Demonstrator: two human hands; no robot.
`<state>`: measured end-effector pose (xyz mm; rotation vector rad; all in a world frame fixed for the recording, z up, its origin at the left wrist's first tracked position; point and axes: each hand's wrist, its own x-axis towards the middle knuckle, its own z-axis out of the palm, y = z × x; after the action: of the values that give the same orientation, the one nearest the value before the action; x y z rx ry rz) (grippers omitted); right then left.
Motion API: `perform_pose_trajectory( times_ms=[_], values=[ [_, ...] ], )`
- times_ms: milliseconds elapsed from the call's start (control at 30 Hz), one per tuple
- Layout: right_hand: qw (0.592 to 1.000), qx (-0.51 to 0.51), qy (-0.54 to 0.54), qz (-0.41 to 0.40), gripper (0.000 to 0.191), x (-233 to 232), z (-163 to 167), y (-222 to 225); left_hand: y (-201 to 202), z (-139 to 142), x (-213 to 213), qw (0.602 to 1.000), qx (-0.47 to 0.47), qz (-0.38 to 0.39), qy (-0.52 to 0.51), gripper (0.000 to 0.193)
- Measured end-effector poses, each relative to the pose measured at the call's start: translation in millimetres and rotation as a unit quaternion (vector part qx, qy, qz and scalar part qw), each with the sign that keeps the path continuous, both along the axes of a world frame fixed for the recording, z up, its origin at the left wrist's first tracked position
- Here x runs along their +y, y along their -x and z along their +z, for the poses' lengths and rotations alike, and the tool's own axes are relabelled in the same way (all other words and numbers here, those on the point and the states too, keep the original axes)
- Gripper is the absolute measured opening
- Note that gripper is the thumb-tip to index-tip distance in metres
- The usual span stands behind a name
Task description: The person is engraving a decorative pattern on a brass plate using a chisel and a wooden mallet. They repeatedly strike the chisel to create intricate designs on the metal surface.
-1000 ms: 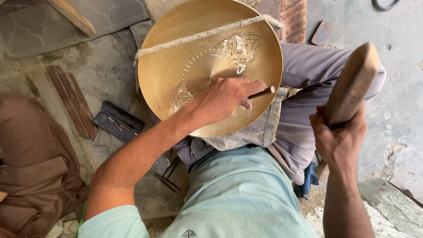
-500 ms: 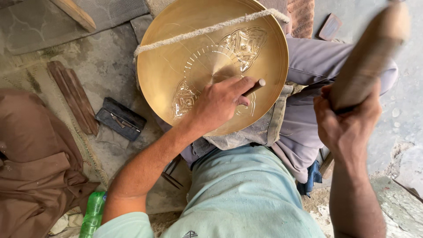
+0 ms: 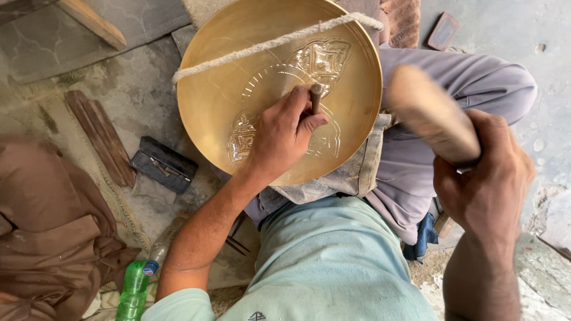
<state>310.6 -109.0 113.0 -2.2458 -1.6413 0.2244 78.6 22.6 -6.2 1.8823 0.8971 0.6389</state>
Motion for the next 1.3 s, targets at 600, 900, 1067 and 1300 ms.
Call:
perform_pose_trajectory(
  times_ms=[600, 900, 1067, 1300],
  values=[
    [0.962, 0.232, -0.08, -0.119, 0.042, -9, -27, -43, -50, 18, 21, 0.986, 0.044, -0.136, -0.085, 0.043],
    [0.992, 0.103, -0.027, -0.067, 0.033, 33, 4, -45, -52, 26, 12, 0.994, 0.064, -0.077, -0.05, 0.038],
    [0.997, 0.026, -0.067, 0.04, 0.038, 45, 22, -49, -49, 27, 7, 0.998, 0.006, -0.042, -0.036, 0.042],
    [0.992, -0.109, -0.001, 0.068, 0.037, 55, 24, -47, -44, 14, -2, 0.999, 0.015, -0.008, -0.036, 0.041]
  ],
)
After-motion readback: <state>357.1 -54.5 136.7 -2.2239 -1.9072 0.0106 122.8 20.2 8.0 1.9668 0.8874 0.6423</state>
